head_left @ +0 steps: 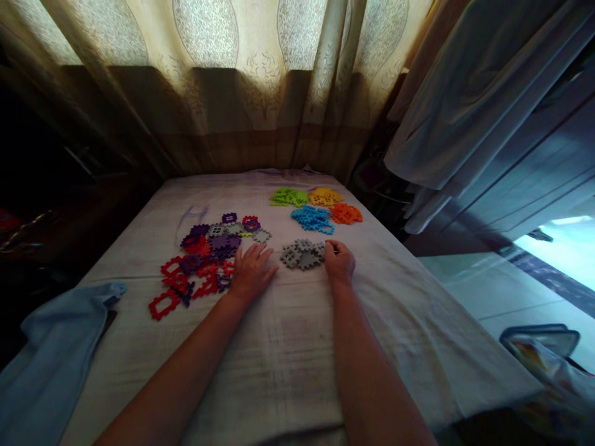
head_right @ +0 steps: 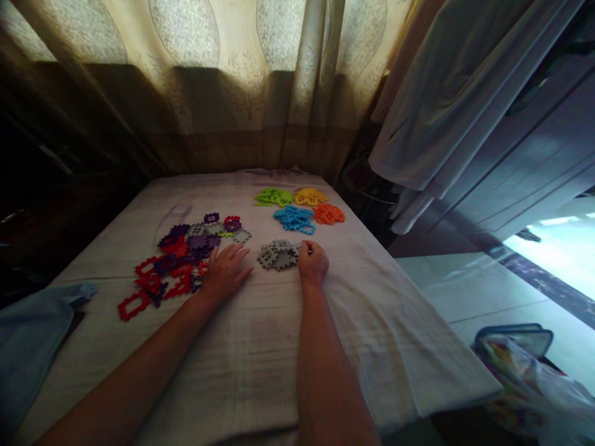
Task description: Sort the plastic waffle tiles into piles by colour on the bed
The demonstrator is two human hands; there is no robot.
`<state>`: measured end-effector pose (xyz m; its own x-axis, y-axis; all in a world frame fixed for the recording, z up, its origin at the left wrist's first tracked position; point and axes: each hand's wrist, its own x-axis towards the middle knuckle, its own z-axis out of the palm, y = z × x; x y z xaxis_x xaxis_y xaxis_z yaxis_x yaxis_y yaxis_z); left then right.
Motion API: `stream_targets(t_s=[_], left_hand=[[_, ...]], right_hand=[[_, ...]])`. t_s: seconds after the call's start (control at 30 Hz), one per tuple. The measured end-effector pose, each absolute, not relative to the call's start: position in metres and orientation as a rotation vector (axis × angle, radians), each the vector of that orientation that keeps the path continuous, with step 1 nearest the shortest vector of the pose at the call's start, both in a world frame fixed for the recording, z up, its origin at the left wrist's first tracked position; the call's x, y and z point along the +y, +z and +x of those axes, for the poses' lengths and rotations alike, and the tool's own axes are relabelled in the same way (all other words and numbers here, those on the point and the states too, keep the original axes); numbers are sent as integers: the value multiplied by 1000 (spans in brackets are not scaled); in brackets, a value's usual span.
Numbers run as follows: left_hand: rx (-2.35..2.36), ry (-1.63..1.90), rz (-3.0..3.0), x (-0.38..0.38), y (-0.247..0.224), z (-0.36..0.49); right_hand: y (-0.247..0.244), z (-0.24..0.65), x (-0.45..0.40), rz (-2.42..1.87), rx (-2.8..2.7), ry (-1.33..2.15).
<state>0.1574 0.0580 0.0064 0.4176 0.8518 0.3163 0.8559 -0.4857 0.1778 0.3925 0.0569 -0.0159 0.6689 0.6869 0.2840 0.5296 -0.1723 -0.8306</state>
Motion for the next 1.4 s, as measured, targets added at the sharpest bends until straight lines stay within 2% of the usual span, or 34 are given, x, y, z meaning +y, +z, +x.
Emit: stream_targets(t_s=[0.17,0.4,0.53,0.67,0.77,1.03,1.4], left_hand=[[-1684,-465,-2532,54,4,107],[-1665,-606,-2505,40,0,78],[-1693,-695,-2509,38,-4,73],[-1704,-730,-2535,41,-5,74],[-1711,-753,-2534,41,-5,74],[-1702,-794,-2529,41,-7,73],[-1726,-785,-2537,41,-5,74]], right_hand=[[-15,392,55,-1830,-971,186],[-5,379,48,-1794,-1052,43],[6,339,40,-1611,-1357,-66],[14,286,42,-1520,-1734,19],[17,256,59,-1591,-1862,88],[10,233,112,-2072,-1778,176],[20,228,81,-1973,-1920,79]])
